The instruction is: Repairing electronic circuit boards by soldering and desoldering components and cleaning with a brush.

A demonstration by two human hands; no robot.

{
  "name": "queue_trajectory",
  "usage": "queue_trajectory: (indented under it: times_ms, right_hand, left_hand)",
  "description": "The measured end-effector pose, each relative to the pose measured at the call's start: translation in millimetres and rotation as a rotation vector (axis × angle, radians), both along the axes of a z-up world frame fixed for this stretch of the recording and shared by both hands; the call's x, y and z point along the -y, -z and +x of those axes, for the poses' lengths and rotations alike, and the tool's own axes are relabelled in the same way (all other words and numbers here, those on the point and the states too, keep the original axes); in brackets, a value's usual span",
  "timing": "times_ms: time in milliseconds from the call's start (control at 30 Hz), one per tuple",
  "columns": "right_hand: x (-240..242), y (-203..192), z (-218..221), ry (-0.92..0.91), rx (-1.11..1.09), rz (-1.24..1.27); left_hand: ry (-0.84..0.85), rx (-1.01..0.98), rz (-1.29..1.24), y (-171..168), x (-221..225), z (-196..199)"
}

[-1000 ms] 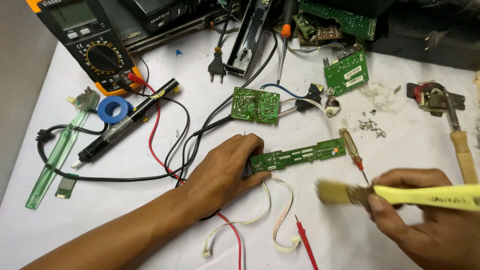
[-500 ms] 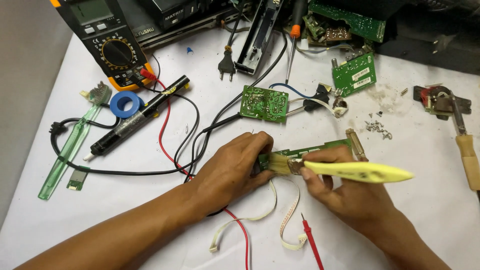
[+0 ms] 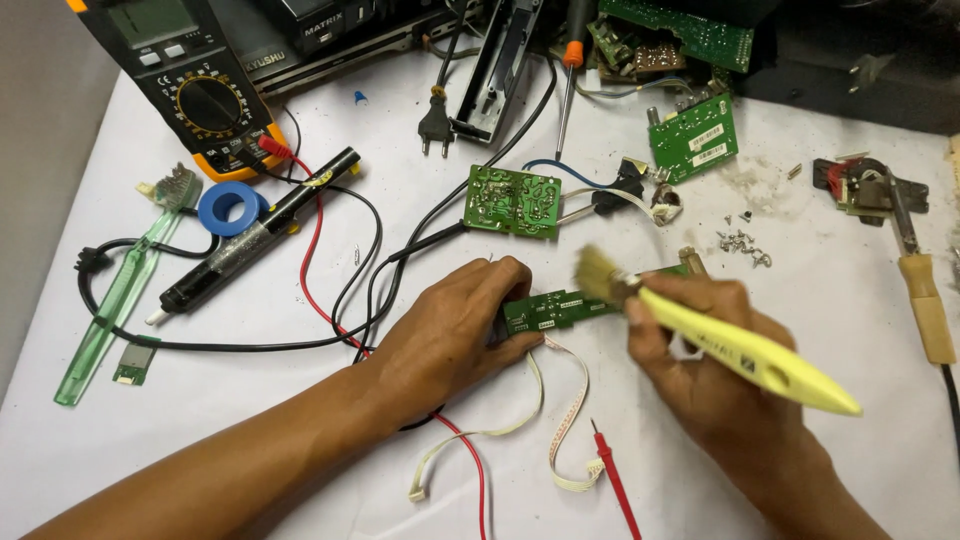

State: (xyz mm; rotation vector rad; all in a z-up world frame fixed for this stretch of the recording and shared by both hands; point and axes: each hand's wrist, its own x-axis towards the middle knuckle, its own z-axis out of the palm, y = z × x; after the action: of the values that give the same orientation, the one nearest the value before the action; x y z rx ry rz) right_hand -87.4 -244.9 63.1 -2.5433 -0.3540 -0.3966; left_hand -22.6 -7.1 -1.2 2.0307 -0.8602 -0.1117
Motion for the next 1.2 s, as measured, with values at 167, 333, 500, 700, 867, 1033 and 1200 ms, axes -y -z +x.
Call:
queue_trajectory:
  times_ms: [167, 333, 500, 700, 867, 1033, 1200]
  right_hand:
    - [-11.5, -8.5, 4.3, -0.058, 0.057, -0.146]
    - [-9.8, -2.8, 2.6, 0.092, -0.078, 0.045]
    - [-11.4, -18.5, 5.0, 0.149, -0.360, -0.081]
    - [-11.2, -2.5, 1.0, 0.140, -0.450, -0.164]
    - [-5.4, 5.2, -3.1, 0.092, -0.237, -0.117]
    - [-2.2, 0.7, -6.4, 0.145, -0.368, -0.135]
    - [-2.5, 10.3, -4.9, 0.021, -0.305, -0.108]
  left_hand:
    - [0.001, 0.039, -0.017, 0.4, 0.2, -0.5]
    - [0.015, 0.056, -0.026, -1.1, 0.0, -1.8]
    - [0.046, 0.053, -0.029, -2.4, -1.6, -2.1]
    - [0.048, 0.056, -0.062, -2.8, -2.5, -1.3]
    - [0.044, 0.035, -0.057, -3.3, -3.0, -1.5]
    - [0.038, 0.027, -0.047, -1.0, -1.8, -0.8]
    - [0.053, 0.058, -0.078, -3.5, -3.0, -0.8]
